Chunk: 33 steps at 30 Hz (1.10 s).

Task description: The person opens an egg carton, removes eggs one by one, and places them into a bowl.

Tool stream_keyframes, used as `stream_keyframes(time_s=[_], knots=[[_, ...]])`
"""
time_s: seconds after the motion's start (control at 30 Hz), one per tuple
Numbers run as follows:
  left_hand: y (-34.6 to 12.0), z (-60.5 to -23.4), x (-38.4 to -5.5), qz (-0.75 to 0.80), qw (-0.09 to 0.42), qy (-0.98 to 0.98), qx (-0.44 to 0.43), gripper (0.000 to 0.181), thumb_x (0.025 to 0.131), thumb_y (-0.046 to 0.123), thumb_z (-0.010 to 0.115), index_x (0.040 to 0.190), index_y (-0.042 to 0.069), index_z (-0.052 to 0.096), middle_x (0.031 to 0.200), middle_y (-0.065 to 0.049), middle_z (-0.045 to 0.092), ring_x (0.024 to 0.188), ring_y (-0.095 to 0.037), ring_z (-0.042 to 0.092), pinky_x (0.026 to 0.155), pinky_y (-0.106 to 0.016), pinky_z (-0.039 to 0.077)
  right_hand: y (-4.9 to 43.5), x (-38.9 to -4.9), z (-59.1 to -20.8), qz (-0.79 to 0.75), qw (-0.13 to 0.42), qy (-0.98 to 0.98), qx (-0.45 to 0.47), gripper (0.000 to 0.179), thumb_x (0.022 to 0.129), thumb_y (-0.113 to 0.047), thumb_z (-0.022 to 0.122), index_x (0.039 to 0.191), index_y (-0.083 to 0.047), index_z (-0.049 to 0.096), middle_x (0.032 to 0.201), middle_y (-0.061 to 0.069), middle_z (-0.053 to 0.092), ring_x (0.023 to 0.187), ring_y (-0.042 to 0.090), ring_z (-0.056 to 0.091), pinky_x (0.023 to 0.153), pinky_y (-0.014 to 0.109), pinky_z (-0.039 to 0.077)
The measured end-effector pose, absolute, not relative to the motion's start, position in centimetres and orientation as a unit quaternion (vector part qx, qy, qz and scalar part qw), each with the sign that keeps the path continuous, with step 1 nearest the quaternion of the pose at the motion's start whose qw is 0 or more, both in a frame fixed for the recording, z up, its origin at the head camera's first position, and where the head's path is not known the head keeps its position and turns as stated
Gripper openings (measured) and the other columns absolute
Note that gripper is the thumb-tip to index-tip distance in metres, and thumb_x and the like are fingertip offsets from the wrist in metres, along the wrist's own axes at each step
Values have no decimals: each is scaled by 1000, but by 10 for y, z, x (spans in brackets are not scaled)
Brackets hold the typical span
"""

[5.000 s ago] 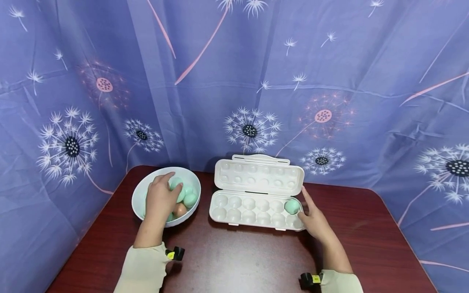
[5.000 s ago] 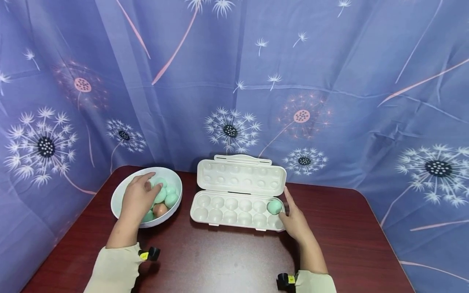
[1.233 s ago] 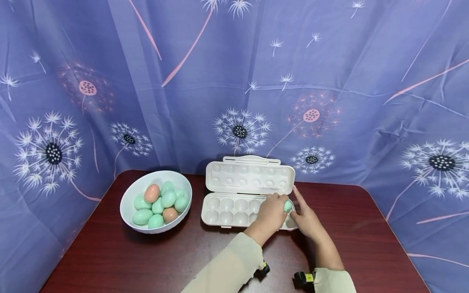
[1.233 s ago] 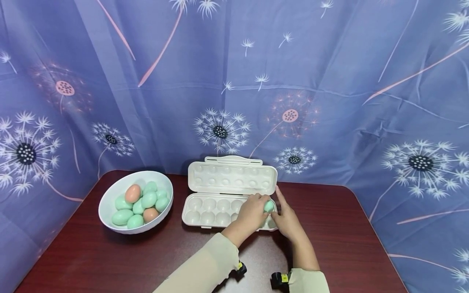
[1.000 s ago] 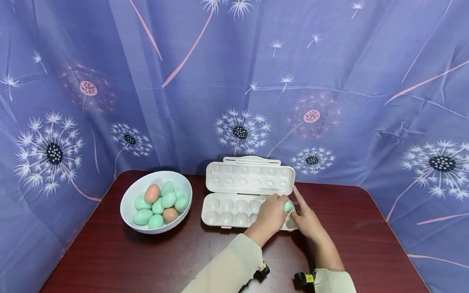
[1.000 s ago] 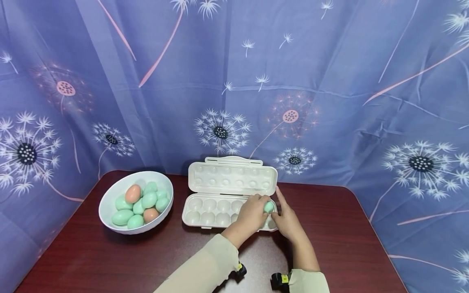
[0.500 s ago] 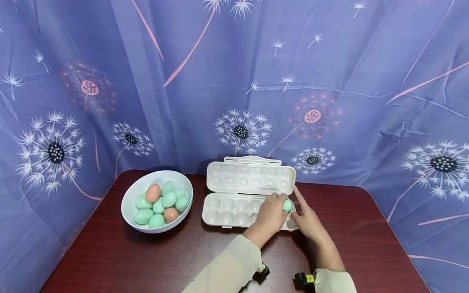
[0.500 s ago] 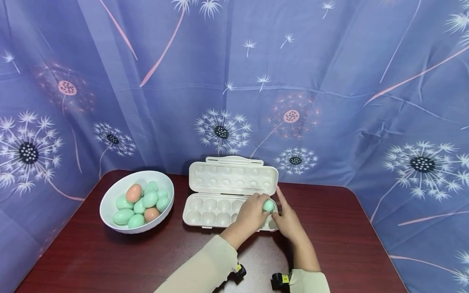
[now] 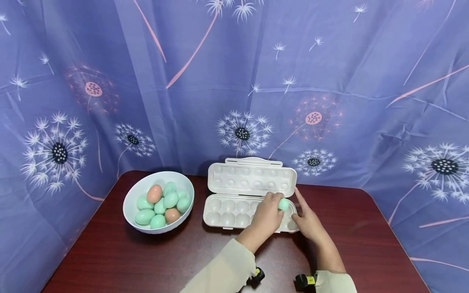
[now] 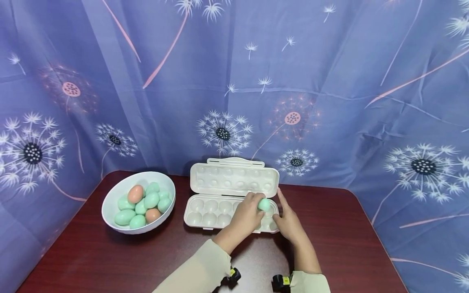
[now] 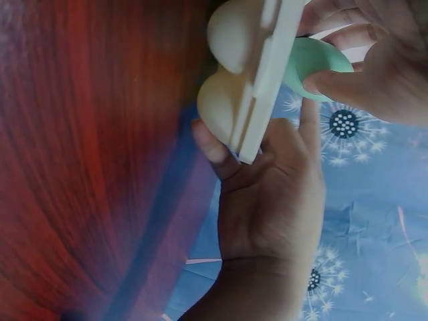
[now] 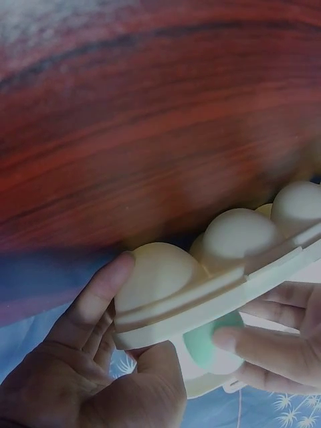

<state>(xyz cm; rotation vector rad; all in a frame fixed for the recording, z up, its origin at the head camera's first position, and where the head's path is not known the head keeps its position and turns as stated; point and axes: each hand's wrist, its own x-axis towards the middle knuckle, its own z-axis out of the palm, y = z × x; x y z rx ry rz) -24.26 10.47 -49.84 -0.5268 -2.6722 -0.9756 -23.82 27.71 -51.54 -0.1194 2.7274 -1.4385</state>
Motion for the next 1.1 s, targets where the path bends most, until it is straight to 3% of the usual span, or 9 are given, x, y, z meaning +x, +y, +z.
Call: stream_keyframes(time_s=[0.33, 0.63, 1.1], knots=[[85, -485, -231, -351, 164, -902, -188, 46, 84, 13, 80, 126, 13, 62, 115, -7, 62, 84, -23, 71, 74, -29, 59, 276, -238, -517, -462, 23, 886, -43, 86, 93, 7, 50, 164, -24, 12, 133, 31, 56, 115, 41, 64, 70, 29, 60], [59, -473, -221, -376, 162, -897, -167, 46, 85, 12, 79, 128, 14, 63, 122, -7, 62, 98, -25, 72, 84, -34, 59, 277, -237, -516, -462, 28, 885, -38, 88, 93, 6, 52, 164, -25, 10, 135, 31, 56, 116, 39, 64, 72, 29, 59], [0, -464, -207, -401, 184, -890, -111, 44, 83, 12, 81, 124, 12, 64, 119, -9, 62, 100, -26, 70, 85, -41, 58, 278, -238, -516, -451, 26, 891, -39, 88, 93, 4, 51, 164, -27, 9, 136, 31, 55, 115, 38, 65, 71, 26, 58]])
